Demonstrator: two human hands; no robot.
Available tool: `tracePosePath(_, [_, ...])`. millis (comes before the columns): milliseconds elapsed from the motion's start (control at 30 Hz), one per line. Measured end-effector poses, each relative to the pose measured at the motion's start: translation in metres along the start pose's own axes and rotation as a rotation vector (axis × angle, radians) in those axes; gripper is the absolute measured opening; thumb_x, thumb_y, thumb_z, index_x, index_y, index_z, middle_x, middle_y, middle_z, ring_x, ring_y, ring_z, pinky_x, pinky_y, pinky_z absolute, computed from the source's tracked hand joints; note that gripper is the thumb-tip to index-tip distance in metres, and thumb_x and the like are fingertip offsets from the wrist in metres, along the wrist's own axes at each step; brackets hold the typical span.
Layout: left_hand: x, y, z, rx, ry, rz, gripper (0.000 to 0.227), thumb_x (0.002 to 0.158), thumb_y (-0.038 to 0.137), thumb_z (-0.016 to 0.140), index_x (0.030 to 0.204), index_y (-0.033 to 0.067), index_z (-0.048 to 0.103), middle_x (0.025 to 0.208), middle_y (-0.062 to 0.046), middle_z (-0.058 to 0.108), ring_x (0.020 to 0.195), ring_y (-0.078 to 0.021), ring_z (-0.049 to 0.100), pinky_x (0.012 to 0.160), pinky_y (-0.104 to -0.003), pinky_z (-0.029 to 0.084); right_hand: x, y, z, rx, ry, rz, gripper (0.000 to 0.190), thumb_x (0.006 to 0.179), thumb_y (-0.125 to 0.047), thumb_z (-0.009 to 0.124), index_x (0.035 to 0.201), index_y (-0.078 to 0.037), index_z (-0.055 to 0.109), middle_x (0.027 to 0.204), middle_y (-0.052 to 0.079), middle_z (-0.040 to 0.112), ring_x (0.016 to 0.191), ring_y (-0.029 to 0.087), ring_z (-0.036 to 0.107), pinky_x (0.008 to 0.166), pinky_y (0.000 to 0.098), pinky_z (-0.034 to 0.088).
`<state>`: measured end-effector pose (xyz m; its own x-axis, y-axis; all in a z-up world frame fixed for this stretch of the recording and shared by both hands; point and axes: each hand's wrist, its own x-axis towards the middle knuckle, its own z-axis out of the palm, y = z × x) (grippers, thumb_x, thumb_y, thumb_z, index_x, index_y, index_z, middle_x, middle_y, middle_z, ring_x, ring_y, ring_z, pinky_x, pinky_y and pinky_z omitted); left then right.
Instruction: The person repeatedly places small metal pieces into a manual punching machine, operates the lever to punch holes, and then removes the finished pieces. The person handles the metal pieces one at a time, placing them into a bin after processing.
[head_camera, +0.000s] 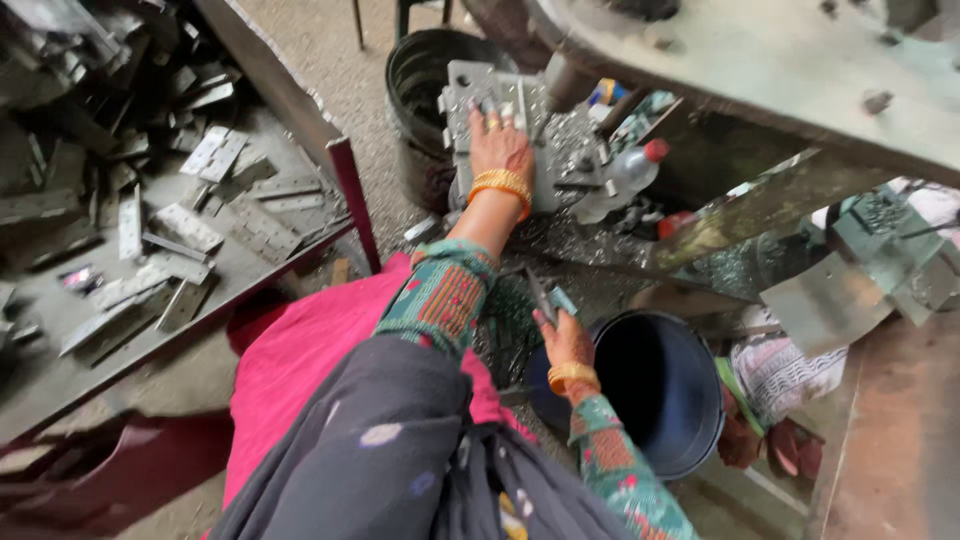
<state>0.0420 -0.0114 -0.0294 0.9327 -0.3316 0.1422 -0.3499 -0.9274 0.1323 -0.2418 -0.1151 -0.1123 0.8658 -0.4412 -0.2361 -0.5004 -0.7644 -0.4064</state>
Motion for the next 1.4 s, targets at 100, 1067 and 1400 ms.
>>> tracePosePath(100, [-0.008,0.008,0.0,-0.012,0.155,-0.003,0.04,0.098,0.018,0.045,0.129,0.0099,0.069,0.148,-0.012,0.057,0.142,-0.0315,0.044,0.117,-0.061,0.017,0.006,0.027,0.017,-0.02,0.056,-0.042,0.06,0.094,-0.065,0.055,0.112,-0.009,0.068,0.102,0.024,0.072,0.101,0.047,0.066,0.081,0.0551,0.051])
tracePosePath(1067, [-0.174,-0.375,0.051,-0.083,-0.008,-0.705,0.06,0.074,0.043,0.086,0.12,0.0087,0.069,0.143,-0.017,0.054,0.138,-0.0392,0.041,0.107,-0.055,0.034,-0.005,-0.087,-0.127,-0.652,0.585,-0.343,0.038,0.111,-0.051,0.065,0.105,-0.013,0.07,0.098,0.009,0.074,0.084,0.038,0.07,0.069,0.0507,0.049])
tracePosePath(1400, [-0.197,-0.304,-0.043,-0.195,-0.089,-0.227,0.018,0.085,0.021,0.076,0.095,0.0062,0.076,0.099,-0.02,0.073,0.094,-0.04,0.07,0.08,-0.051,0.055,-0.012,-0.098,-0.131,-0.539,0.561,-0.339,0.034,0.107,-0.047,0.067,0.11,-0.014,0.072,0.098,0.012,0.072,0.084,0.038,0.07,0.067,0.051,0.05])
